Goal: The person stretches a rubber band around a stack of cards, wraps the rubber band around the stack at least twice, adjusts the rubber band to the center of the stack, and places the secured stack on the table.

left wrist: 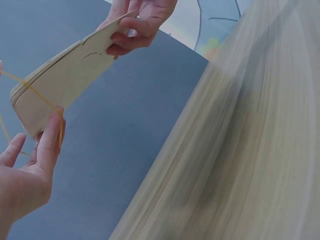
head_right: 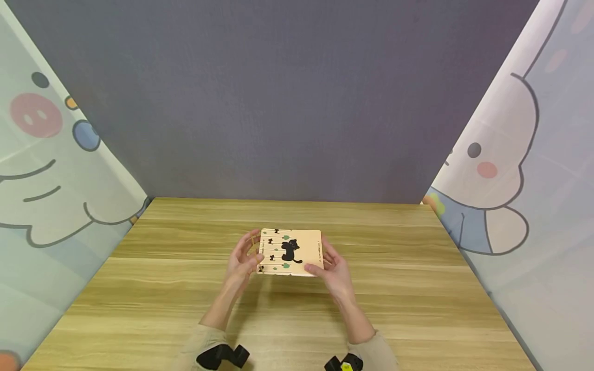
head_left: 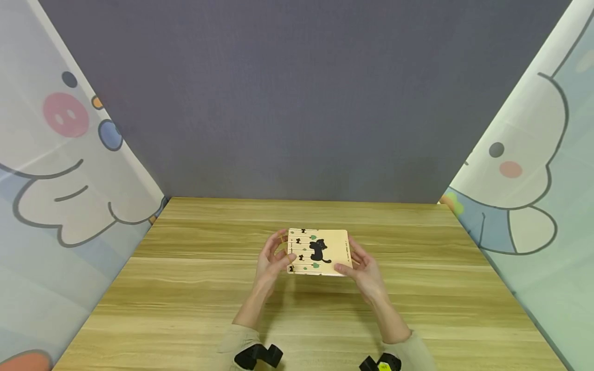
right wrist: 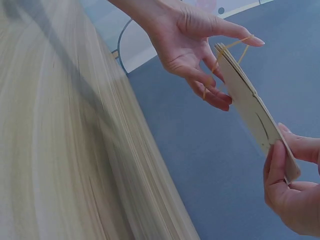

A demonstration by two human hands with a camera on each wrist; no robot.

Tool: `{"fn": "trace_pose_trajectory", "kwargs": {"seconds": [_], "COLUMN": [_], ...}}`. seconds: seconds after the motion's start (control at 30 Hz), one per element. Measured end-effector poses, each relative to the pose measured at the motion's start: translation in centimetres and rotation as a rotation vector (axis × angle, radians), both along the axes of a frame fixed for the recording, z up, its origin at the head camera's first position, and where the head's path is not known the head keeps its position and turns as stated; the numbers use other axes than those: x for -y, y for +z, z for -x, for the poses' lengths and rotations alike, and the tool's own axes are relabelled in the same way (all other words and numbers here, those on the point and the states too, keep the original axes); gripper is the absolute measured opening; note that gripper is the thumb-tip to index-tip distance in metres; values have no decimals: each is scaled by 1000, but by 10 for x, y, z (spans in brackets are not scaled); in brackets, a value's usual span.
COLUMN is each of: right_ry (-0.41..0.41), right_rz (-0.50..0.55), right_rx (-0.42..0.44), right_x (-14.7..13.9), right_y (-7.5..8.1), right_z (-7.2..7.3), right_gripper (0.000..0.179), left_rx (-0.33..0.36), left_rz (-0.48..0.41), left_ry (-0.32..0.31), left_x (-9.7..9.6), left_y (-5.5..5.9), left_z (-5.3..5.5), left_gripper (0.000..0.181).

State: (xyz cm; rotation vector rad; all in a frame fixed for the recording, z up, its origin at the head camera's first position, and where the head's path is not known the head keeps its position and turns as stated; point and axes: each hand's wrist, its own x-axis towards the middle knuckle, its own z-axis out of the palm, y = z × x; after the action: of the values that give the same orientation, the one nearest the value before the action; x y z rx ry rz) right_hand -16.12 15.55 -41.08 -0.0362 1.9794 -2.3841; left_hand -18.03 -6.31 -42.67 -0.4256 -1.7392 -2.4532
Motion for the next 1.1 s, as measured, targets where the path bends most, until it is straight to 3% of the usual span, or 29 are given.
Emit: {"fn": "trace_pose_trajectory", "kwargs": {"seconds": [0.17,0.3,0.47,0.67,0.73,0.77,0.9,0.97,1.0,1.1], "right_ry": [47,136,240,260,264,266,274,270,265,252], "right_rz": [-99,-152,-191,-226,-247,-249,-242,-234,-233,-235], "right_rx": [-18,-78,-141,-174,-187,-190,-205,-203,-203,-218], "right_x": [-2,-4,-6,-8,-8,-7,-7,-7,-7,-7], "right_y": [-1,-1,-3,-4,-4,-4,-4,-4,-5,-6], "right_z": [1,1,0,-1,-2,-2,-4,-5,-5,-6], "right_gripper": [77,78,81,82,83,83,83,83,83,83], "left_rx": [-1,23,7,-19,-52,-87,-169,-196,-182,-138], "left_rz": [78,128,150,121,120,122,139,132,142,166], "left_ry": [-48,-95,-150,-247,-288,-308,-359,-393,-395,-389], "left_x": [4,8,16,23,26,29,36,40,40,40], "left_y": [3,5,9,12,11,0,-3,-17,-4,4], "left_z": [5,11,20,34,40,52,68,86,80,83], "left_gripper": [67,67,68,75,77,78,79,77,78,76]}}
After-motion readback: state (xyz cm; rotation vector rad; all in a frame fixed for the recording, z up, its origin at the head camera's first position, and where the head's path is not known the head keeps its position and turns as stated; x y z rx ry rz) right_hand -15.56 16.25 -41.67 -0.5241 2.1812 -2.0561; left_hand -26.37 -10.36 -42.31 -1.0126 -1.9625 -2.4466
